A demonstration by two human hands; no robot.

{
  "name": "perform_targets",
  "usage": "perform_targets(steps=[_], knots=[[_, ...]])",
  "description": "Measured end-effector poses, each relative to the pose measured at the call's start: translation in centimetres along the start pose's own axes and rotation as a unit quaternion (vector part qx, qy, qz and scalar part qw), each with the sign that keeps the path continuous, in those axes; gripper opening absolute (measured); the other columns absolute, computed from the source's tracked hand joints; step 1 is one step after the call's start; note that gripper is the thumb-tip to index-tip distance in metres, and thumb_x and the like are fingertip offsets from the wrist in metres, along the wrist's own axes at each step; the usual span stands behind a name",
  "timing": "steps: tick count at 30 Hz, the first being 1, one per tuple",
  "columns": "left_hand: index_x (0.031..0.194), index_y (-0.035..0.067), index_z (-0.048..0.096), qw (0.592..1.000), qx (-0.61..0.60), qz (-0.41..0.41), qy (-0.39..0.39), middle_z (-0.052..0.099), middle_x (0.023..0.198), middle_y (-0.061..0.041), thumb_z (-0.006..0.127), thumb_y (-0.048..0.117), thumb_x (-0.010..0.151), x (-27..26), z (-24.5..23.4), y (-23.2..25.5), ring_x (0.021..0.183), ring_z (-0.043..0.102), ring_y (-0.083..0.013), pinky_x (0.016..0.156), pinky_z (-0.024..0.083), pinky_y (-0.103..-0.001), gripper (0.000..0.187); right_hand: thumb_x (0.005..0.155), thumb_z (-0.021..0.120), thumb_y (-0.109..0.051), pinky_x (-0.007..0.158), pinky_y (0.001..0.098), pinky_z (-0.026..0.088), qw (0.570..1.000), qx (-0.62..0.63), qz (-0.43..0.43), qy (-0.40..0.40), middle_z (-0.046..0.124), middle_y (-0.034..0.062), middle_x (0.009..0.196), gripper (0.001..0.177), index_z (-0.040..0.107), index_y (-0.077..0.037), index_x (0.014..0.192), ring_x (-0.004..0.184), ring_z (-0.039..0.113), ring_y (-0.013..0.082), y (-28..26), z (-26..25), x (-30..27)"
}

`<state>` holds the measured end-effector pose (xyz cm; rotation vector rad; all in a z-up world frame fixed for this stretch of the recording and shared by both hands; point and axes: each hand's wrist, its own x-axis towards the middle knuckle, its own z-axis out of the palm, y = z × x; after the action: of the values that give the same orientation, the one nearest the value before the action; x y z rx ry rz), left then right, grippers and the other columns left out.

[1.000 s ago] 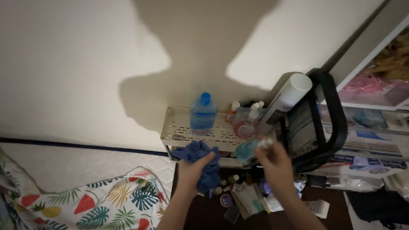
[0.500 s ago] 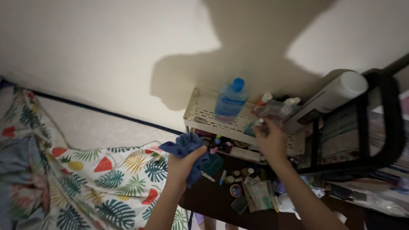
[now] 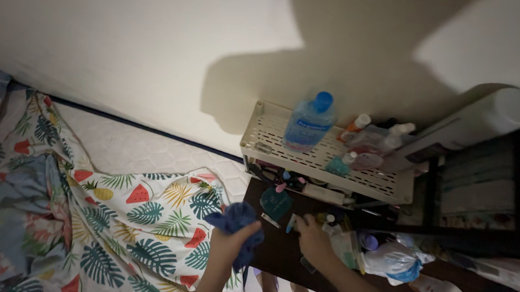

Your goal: The person organizes various toiletries and personal care items on a small plastic shelf next to a bed. They pick up bottles, tubes, and containers from a cluttered table, wipe them with a blue cloth, and place them on the shelf.

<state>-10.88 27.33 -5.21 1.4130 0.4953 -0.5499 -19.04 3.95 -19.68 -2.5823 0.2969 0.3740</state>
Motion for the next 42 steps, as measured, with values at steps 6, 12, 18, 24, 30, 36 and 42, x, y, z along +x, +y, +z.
perform_targets(steps=[6, 12, 18, 24, 30, 36, 42], knots=[[0.111, 0.001, 0.072, 1.000, -0.007, 0.006, 0.017, 0.077, 0.093, -0.008, 0.088, 0.004, 0.067, 1.0, -2.7, -3.6, 0.079, 0.074, -0.0184, 0.070, 0.062, -0.034, 0.047, 0.094, 0.057, -0.007, 0.088, 0.0401, 0.059, 0.983, -0.163, -0.042, -0.077, 0.060, 0.0124, 0.120, 0.025, 0.065, -0.012, 0.118, 0.108, 0.068, 0.0322, 3.3, 5.9, 3.6], [0.122, 0.002, 0.064, 0.995, 0.013, 0.073, -0.059, 0.074, 0.102, -0.007, 0.089, 0.010, 0.069, -0.9, -2.1, -1.3, 0.087, 0.072, -0.0165, 0.077, 0.062, -0.034, 0.060, 0.079, 0.084, -0.018, 0.076, 0.0330, 0.062, 0.985, 0.158, 0.044, -0.055, 0.074, 0.0078, 0.101, 0.049, 0.067, -0.010, 0.124, 0.088, 0.076, 0.0187, -3.4, -7.7, 0.9], [0.122, 0.002, 0.066, 0.944, 0.081, 0.181, -0.265, 0.074, 0.112, -0.004, 0.091, 0.017, 0.072, -6.5, 5.7, 5.9, 0.101, 0.071, -0.0128, 0.089, 0.059, -0.030, 0.058, 0.086, 0.076, -0.020, 0.051, 0.0310, 0.051, 0.931, 0.356, -0.035, -0.071, 0.072, 0.0064, 0.069, 0.024, 0.072, -0.006, 0.105, 0.056, 0.064, 0.0127, -11.2, -23.7, -4.5], [0.118, 0.004, 0.066, 0.943, 0.022, 0.104, -0.315, 0.073, 0.107, -0.003, 0.091, 0.013, 0.070, -9.3, 9.4, 9.0, 0.096, 0.071, -0.0123, 0.085, 0.059, -0.030, 0.055, 0.093, 0.075, -0.023, 0.050, 0.0269, 0.043, 0.920, 0.313, -0.177, 0.158, 0.059, 0.0006, 0.059, 0.031, 0.066, -0.001, 0.074, 0.056, 0.050, 0.0045, -12.4, -25.7, -6.9], [0.119, 0.001, 0.066, 0.876, -0.183, -0.190, -0.404, 0.073, 0.099, -0.012, 0.078, 0.020, 0.081, -9.2, 9.5, 6.3, 0.086, 0.071, -0.0240, 0.079, 0.060, -0.036, 0.043, 0.089, 0.076, -0.029, 0.044, 0.0280, 0.037, 0.929, 0.309, -0.149, 0.138, 0.054, -0.0003, 0.052, 0.042, 0.061, -0.001, 0.061, 0.052, 0.045, 0.0042, -10.9, -25.9, -7.9], [0.113, -0.002, 0.067, 0.815, -0.292, -0.235, -0.442, 0.073, 0.093, -0.017, 0.074, 0.030, 0.082, -9.3, 9.8, 5.3, 0.081, 0.072, -0.0291, 0.073, 0.060, -0.039, 0.045, 0.095, 0.071, -0.027, 0.053, 0.0253, 0.043, 0.898, 0.362, -0.244, 0.054, 0.056, -0.0038, 0.068, 0.032, 0.061, -0.003, 0.077, 0.063, 0.053, 0.0052, -10.4, -28.6, -8.4], [0.109, 0.004, 0.064, 0.851, 0.174, 0.450, -0.207, 0.073, 0.095, -0.015, 0.081, 0.010, 0.068, -11.2, 11.5, 8.4, 0.088, 0.074, -0.0292, 0.078, 0.059, -0.042, 0.045, 0.102, 0.060, -0.022, 0.069, 0.0302, 0.048, 0.881, 0.361, -0.296, 0.080, 0.058, 0.0007, 0.085, 0.019, 0.060, -0.002, 0.101, 0.079, 0.055, 0.0106, -10.1, -28.5, -8.6]])
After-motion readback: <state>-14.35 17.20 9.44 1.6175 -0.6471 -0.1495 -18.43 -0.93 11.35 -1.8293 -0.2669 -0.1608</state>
